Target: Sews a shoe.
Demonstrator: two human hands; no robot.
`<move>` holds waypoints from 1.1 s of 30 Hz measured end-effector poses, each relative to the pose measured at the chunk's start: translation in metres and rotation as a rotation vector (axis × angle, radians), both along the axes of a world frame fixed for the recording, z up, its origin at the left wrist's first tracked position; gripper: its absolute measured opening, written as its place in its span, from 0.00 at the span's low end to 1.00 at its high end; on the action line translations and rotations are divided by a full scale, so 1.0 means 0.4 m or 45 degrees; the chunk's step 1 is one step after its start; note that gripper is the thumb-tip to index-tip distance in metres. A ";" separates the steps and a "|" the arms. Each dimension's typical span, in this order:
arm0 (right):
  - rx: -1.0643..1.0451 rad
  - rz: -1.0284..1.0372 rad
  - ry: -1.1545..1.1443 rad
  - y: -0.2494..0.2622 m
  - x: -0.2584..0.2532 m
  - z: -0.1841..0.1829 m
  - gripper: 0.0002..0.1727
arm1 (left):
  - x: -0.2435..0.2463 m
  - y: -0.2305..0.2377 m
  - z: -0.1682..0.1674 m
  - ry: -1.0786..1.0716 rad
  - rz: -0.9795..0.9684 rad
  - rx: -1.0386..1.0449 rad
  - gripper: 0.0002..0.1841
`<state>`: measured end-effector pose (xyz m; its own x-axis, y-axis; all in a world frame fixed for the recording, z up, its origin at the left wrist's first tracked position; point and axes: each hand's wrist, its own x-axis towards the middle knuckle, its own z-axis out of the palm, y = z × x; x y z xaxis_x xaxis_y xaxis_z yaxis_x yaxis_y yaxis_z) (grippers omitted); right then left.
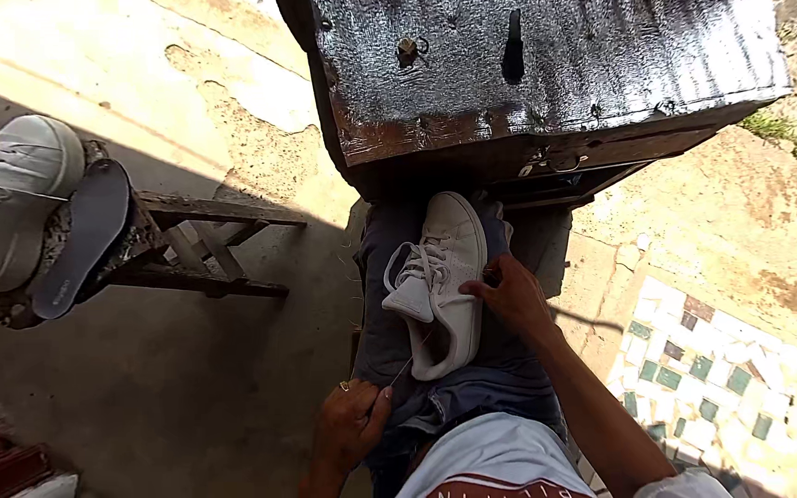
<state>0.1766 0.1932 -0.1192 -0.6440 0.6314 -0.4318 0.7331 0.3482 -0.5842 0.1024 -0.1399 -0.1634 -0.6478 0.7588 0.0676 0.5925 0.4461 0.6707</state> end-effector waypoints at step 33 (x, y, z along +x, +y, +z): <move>-0.042 0.057 0.548 0.022 0.140 -0.037 0.24 | -0.071 0.474 0.050 -1.531 0.583 0.506 0.31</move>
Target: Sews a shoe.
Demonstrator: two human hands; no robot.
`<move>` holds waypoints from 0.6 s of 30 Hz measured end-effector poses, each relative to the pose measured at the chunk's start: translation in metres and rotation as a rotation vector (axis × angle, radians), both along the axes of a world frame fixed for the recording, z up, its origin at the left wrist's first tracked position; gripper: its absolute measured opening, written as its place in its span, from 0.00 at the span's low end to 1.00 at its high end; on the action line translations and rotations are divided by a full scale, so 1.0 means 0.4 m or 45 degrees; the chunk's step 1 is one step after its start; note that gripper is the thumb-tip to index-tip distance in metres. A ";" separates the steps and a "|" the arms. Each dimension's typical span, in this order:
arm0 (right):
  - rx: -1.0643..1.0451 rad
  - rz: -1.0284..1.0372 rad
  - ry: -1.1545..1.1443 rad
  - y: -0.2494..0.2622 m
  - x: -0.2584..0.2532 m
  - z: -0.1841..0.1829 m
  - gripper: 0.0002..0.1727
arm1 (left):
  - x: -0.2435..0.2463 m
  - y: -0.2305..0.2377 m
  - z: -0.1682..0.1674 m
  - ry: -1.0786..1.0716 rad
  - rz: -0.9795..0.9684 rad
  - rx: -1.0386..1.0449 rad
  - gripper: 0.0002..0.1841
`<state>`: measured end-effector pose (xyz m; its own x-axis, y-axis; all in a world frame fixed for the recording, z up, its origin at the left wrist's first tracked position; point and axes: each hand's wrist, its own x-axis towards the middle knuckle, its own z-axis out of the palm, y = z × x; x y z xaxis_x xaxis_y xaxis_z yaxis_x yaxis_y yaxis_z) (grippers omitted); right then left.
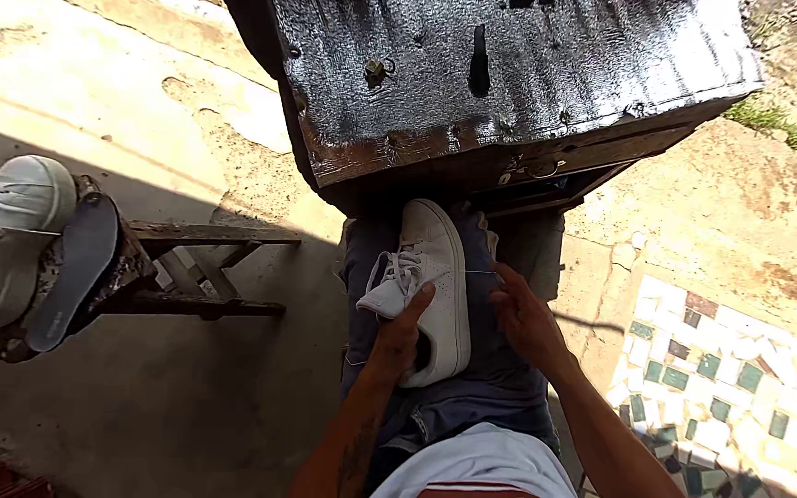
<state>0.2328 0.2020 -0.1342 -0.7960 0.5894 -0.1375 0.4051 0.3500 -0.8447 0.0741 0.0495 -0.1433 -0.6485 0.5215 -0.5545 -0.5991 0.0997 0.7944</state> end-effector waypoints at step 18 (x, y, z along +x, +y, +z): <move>0.077 0.066 -0.259 -0.018 -0.033 -0.008 0.20 | -0.016 0.002 0.009 -0.122 -0.062 0.023 0.20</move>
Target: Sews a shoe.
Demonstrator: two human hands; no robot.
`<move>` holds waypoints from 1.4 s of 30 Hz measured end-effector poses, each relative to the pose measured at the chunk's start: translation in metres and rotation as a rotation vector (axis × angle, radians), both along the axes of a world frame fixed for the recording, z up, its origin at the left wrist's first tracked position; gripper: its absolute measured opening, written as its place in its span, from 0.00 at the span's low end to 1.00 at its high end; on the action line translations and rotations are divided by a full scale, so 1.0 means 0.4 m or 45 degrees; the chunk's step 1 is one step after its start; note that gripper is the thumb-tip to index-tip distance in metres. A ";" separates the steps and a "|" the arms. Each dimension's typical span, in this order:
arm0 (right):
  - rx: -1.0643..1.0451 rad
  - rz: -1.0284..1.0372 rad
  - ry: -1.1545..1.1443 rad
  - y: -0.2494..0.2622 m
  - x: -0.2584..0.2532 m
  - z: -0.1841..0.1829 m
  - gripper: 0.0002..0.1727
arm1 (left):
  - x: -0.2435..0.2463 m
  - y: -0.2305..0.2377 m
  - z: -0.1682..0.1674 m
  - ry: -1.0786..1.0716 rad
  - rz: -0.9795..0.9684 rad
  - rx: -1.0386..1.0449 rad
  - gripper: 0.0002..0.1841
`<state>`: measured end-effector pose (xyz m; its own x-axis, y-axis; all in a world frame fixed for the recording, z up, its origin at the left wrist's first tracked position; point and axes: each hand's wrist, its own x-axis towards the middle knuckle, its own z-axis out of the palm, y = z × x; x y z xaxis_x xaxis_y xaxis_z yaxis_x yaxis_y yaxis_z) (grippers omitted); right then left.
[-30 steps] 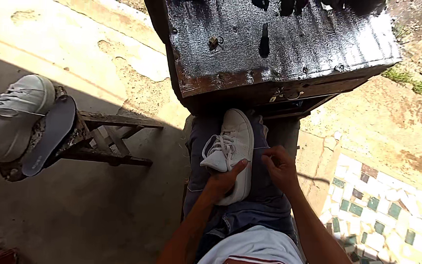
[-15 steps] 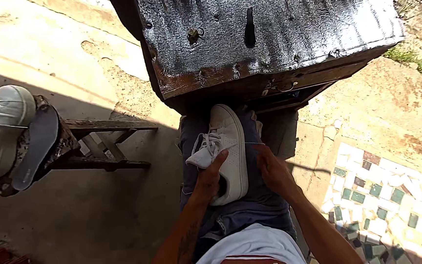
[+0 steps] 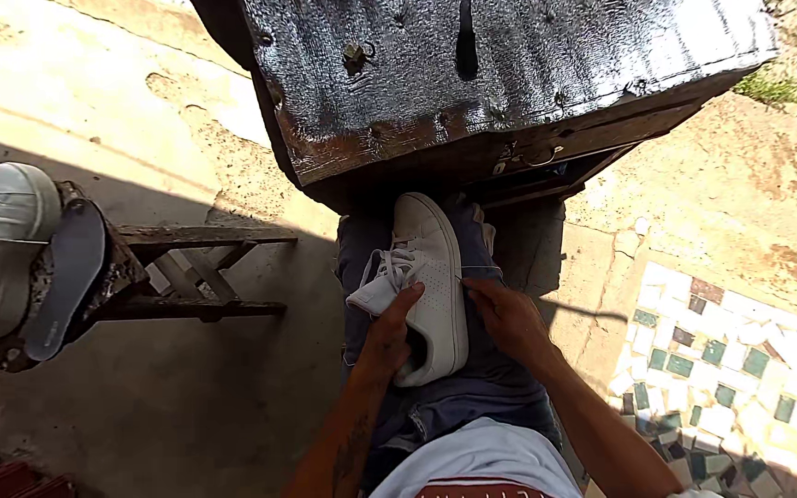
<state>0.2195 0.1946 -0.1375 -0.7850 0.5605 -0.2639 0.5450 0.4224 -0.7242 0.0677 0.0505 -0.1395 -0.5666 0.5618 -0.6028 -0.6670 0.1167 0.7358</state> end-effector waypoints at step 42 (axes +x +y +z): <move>0.643 0.597 0.122 0.167 -0.091 0.188 0.13 | -0.085 -0.501 0.001 1.198 -0.672 -1.175 0.16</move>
<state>0.1831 0.2614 -0.0622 -0.9810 0.1926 0.0226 0.1663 0.8956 -0.4125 0.0338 -0.1499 -0.1389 -0.8063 0.4488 -0.3853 0.2937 0.8692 0.3979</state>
